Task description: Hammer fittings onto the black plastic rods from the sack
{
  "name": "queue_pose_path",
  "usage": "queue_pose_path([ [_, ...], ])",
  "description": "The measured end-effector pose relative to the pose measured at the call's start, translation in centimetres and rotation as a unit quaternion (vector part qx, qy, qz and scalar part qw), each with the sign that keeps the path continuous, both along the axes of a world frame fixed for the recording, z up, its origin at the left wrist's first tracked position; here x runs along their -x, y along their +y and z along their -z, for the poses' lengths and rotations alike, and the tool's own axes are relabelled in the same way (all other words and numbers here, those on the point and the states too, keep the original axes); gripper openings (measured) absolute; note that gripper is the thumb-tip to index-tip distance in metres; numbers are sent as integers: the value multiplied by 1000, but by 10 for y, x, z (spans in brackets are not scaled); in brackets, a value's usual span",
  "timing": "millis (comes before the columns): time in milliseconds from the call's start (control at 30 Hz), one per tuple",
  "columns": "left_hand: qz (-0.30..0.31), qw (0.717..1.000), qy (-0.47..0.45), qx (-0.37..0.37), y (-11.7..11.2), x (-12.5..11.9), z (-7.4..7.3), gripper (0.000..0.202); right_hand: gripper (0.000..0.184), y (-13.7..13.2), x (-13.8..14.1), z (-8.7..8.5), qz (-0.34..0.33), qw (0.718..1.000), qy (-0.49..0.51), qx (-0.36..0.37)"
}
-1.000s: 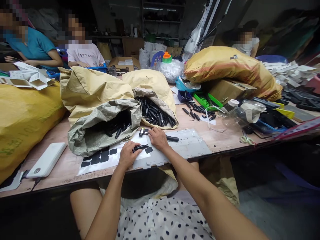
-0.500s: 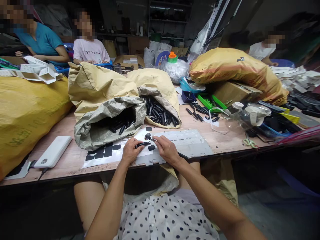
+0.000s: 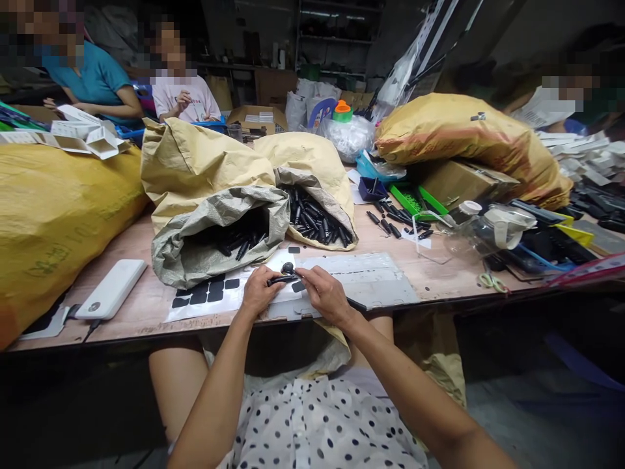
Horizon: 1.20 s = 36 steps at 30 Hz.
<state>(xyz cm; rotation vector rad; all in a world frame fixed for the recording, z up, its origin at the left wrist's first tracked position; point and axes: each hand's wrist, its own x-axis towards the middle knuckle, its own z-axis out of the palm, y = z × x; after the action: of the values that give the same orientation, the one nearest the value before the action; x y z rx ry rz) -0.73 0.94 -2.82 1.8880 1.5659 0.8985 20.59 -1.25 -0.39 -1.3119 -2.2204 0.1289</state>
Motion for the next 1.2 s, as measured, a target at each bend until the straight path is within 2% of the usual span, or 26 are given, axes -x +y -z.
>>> queue_pose_path([
  [167, 5, 1000, 11, 18, 1, 0, -3, 2, 36, -1, 9, 1, -28, 999, -27, 25],
  [267, 4, 1000, 12, 24, 1, 0, -4, 1, 33, 3, 10, 5, -32, 998, -31, 32],
  [467, -6, 1000, 13, 13, 0, -2, -3, 14, 29, 45, 7, 8, 3, 999, 12, 32],
  [600, 4, 1000, 27, -2, -1, -2, -1, 13, 25, 73, 9, 13, 35, 997, -49, 54],
  [733, 25, 999, 21, -24, -2, 2, 1, 12, 26, 77, 16, 16, 56, 991, -110, 41],
  [867, 12, 998, -59, -11, -5, 8, -2, 20, 28, 73, 21, 15, 64, 988, -136, 43],
  [967, 7, 986, -163, 30, -23, 11, -10, 29, 28, 73, 23, 13, 67, 987, -142, 46],
  [1033, 40, 970, -227, 72, -45, 12, -17, 36, 28, 72, 23, 12, 69, 986, -143, 46],
  [1133, 184, 921, -268, 213, -82, 10, -24, 46, 27, 71, 24, 11, 70, 986, -145, 48],
  [1200, 270, 877, -238, 318, -100, 7, -17, 50, 27, 70, 25, 11, 72, 985, -146, 48],
])
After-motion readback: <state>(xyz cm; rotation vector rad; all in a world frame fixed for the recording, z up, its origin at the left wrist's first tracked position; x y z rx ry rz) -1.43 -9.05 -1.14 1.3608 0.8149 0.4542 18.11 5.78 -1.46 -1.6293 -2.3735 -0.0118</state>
